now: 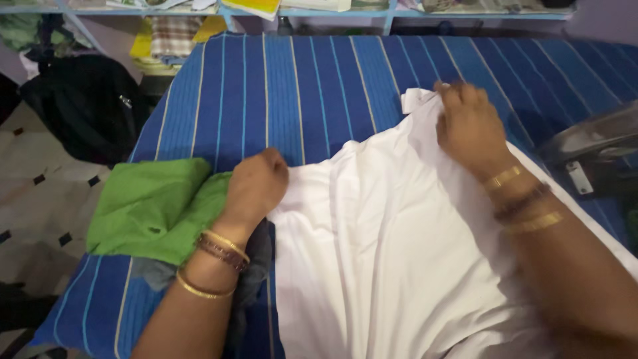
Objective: The person irons a white shirt laid out on a blue striped ironing board. They smooth the fabric with one hand while moving the iron with the other, then reposition the shirt to iron additional sections.
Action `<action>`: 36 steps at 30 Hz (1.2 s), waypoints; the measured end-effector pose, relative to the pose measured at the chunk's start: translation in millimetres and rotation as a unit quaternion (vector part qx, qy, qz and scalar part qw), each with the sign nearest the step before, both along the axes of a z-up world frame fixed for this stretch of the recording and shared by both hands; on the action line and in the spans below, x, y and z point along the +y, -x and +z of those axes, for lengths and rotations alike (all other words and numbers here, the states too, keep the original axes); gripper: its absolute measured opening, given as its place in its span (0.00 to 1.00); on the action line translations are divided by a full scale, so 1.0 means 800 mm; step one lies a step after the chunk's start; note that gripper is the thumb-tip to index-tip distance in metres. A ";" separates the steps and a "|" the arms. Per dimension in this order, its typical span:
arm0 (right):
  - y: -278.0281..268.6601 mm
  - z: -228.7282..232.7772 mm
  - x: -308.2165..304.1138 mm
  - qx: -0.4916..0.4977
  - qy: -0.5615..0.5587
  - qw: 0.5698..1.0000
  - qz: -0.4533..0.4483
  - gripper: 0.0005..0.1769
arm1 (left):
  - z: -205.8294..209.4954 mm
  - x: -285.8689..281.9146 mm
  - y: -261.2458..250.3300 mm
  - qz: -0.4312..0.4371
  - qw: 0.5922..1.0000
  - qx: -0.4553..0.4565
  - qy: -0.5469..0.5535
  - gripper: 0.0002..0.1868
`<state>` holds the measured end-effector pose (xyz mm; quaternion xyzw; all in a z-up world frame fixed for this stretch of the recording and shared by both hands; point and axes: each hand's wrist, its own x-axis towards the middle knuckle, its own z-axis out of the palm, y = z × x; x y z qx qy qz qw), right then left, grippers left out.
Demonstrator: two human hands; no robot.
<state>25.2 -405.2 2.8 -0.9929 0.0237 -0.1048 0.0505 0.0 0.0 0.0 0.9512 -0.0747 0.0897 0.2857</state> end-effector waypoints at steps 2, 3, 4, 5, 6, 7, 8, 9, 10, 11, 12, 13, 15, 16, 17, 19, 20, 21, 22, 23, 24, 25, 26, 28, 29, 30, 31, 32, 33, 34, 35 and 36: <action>-0.028 0.006 0.019 -0.001 -0.051 0.998 -0.031 0.45 | 0.005 0.002 0.002 0.013 1.000 0.010 0.002 0.11; -0.037 0.015 0.018 0.004 -0.102 0.993 -0.058 0.50 | 0.007 0.004 0.003 0.021 1.000 0.017 0.002 0.11; -0.046 0.025 0.013 0.068 -0.090 0.992 -0.064 0.51 | 0.008 0.006 0.001 0.016 1.000 0.008 0.002 0.11; -0.052 0.034 0.007 0.133 -0.077 0.985 -0.072 0.53 | 0.008 0.007 0.000 0.011 1.000 0.002 0.001 0.12; -0.055 0.037 0.004 0.199 -0.064 0.975 -0.079 0.54 | 0.008 0.008 -0.001 0.007 1.000 -0.004 0.001 0.12; -0.052 0.037 0.000 0.207 -0.069 0.974 -0.053 0.53 | 0.008 0.009 -0.003 0.007 1.000 0.008 0.013 0.12; -0.046 0.036 -0.004 0.215 -0.074 0.973 -0.026 0.52 | 0.009 0.011 -0.005 0.007 0.999 0.019 0.025 0.12; -0.041 0.034 -0.006 0.225 -0.080 0.971 0.000 0.51 | 0.008 0.012 -0.006 0.007 0.999 0.032 0.037 0.12; -0.035 0.032 -0.010 0.196 -0.058 0.975 -0.083 0.45 | 0.006 0.010 -0.007 -0.006 0.998 0.019 0.058 0.10; -0.032 0.031 -0.013 0.165 -0.038 0.972 -0.162 0.40 | 0.006 0.010 -0.007 -0.017 0.997 0.006 0.078 0.09; -0.021 0.038 -0.029 0.074 0.034 0.987 -0.142 0.28 | 0.006 0.010 -0.008 -0.028 0.995 -0.007 0.098 0.08; -0.009 0.041 -0.043 -0.015 0.105 0.987 -0.121 0.17 | 0.003 0.009 -0.008 -0.032 0.994 -0.003 0.102 0.10; 0.005 0.048 -0.065 -0.177 0.075 0.975 -0.114 0.18 | 0.001 0.001 -0.011 -0.039 0.993 -0.001 0.111 0.16; 0.006 0.044 -0.068 -0.191 0.118 0.970 -0.098 0.20 | 0.001 -0.004 -0.009 -0.038 0.992 0.017 0.117 0.16; 0.010 0.041 -0.073 -0.204 0.161 0.962 -0.083 0.23 | 0.000 -0.010 -0.008 -0.038 0.991 0.035 0.123 0.17; 0.003 0.033 -0.072 -0.206 0.283 0.933 -0.086 0.31 | -0.004 -0.019 -0.008 -0.040 0.989 0.051 0.133 0.17; -0.004 0.026 -0.062 -0.194 0.362 0.906 -0.104 0.36 | -0.008 -0.023 -0.010 -0.042 0.989 0.049 0.137 0.17; -0.007 0.024 -0.052 -0.180 0.438 0.873 -0.119 0.41 | -0.012 -0.022 -0.010 -0.044 0.988 0.049 0.140 0.17; -0.002 0.026 -0.043 -0.198 0.433 0.875 -0.091 0.37 | -0.017 -0.020 -0.012 -0.040 0.990 0.016 0.133 0.17; 0.005 0.030 -0.031 -0.217 0.428 0.875 -0.061 0.32 | -0.022 -0.018 -0.016 -0.036 0.991 -0.018 0.126 0.17; 0.015 0.036 -0.017 -0.203 0.409 0.889 -0.020 0.31 | -0.025 -0.015 -0.020 -0.032 0.991 -0.051 0.119 0.17; 0.027 0.046 -0.001 -0.187 0.389 0.902 0.021 0.30 | -0.028 -0.010 -0.023 -0.018 0.990 -0.051 0.127 0.16; 0.040 0.057 0.016 -0.137 0.352 0.923 0.073 0.32 | -0.028 -0.006 -0.026 -0.004 0.990 -0.050 0.135 0.15; 0.073 0.070 0.055 -0.053 0.303 0.938 0.159 0.33 | -0.026 -0.004 -0.030 0.014 0.989 -0.055 0.137 0.14; 0.095 0.073 0.071 -0.017 0.292 0.937 0.192 0.31 | -0.025 -0.006 -0.030 0.018 0.990 -0.058 0.131 0.14; 0.116 0.074 0.080 0.003 0.216 0.945 0.245 0.30 | -0.022 -0.009 -0.027 0.022 0.990 -0.061 0.125 0.15; 0.138 0.072 0.086 0.025 0.137 0.946 0.294 0.29 | -0.019 -0.009 -0.024 0.006 0.990 -0.092 0.107 0.17; 0.163 0.070 0.084 0.051 0.121 0.950 0.283 0.26 | -0.014 -0.009 -0.019 -0.010 0.988 -0.124 0.088 0.20; 0.184 0.068 0.078 0.077 0.104 0.953 0.272 0.23 | -0.008 -0.009 -0.013 -0.026 0.985 -0.155 0.069 0.22; 0.200 0.066 0.066 0.156 0.129 0.954 0.221 0.21 | -0.001 -0.012 -0.006 -0.046 0.978 -0.200 0.044 0.22; 0.216 0.065 0.050 0.230 0.150 0.947 0.165 0.20 | 0.009 -0.014 0.002 -0.068 0.966 -0.247 0.017 0.23; 0.233 0.062 0.036 0.301 0.170 0.932 0.107 0.19 | 0.020 -0.016 0.010 -0.090 0.952 -0.293 -0.009 0.24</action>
